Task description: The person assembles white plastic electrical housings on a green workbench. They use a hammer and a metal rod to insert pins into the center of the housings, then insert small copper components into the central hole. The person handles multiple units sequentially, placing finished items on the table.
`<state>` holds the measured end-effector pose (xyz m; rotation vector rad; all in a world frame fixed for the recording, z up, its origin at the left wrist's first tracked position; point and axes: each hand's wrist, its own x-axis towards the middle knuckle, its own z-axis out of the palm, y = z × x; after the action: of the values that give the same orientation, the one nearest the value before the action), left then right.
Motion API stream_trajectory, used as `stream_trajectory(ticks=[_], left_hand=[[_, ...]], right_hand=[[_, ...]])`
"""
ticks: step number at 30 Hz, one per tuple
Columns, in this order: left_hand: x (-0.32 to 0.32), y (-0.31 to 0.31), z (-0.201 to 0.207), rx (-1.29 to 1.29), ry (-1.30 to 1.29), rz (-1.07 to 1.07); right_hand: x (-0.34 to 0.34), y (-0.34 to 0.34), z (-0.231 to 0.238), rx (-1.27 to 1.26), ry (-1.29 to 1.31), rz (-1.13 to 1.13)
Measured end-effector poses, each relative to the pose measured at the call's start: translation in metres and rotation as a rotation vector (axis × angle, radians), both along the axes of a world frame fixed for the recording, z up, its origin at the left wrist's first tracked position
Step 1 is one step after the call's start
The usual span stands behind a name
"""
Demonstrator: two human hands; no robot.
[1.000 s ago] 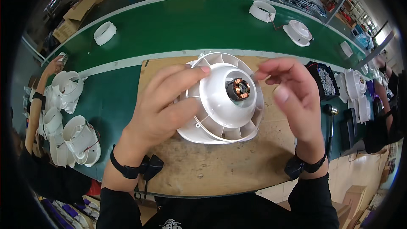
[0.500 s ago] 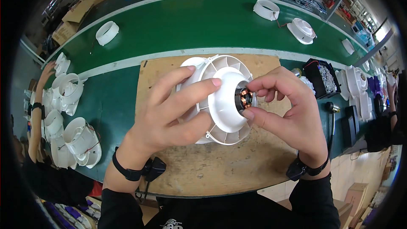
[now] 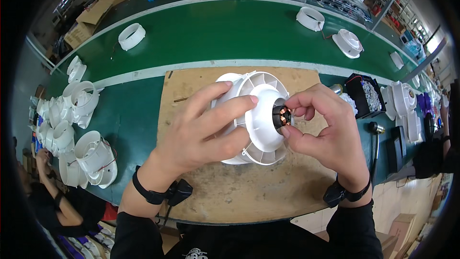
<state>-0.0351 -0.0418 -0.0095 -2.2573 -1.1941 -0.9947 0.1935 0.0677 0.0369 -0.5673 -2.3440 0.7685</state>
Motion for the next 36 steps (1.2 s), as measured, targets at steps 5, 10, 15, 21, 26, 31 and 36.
stream_trajectory(ticks=[5, 10, 15, 21, 26, 31, 36], left_hand=[[-0.002, 0.001, -0.002, 0.042, -0.034, -0.023], [-0.005, 0.002, 0.0, -0.036, -0.05, -0.038], [-0.008, 0.006, -0.004, -0.075, -0.239, -0.092], [-0.024, 0.027, -0.009, -0.152, -0.458, 0.023], [-0.059, 0.084, -0.027, -0.209, -0.39, 0.409], [-0.109, 0.151, -0.072, -0.269, -0.157, 0.699], [-0.138, 0.184, -0.102, -0.405, -0.267, 0.714]], right_hand=[[0.003, 0.005, -0.004, -0.005, 0.014, -0.004], [0.004, 0.003, 0.001, 0.034, 0.084, -0.035], [0.001, 0.003, 0.003, -0.013, 0.14, -0.065], [0.014, 0.022, -0.002, -0.244, 0.301, -0.193], [0.016, 0.036, -0.004, -0.312, 0.268, -0.2], [0.011, 0.044, -0.011, -0.26, 0.215, -0.193], [0.013, 0.051, -0.015, -0.23, 0.208, -0.206]])
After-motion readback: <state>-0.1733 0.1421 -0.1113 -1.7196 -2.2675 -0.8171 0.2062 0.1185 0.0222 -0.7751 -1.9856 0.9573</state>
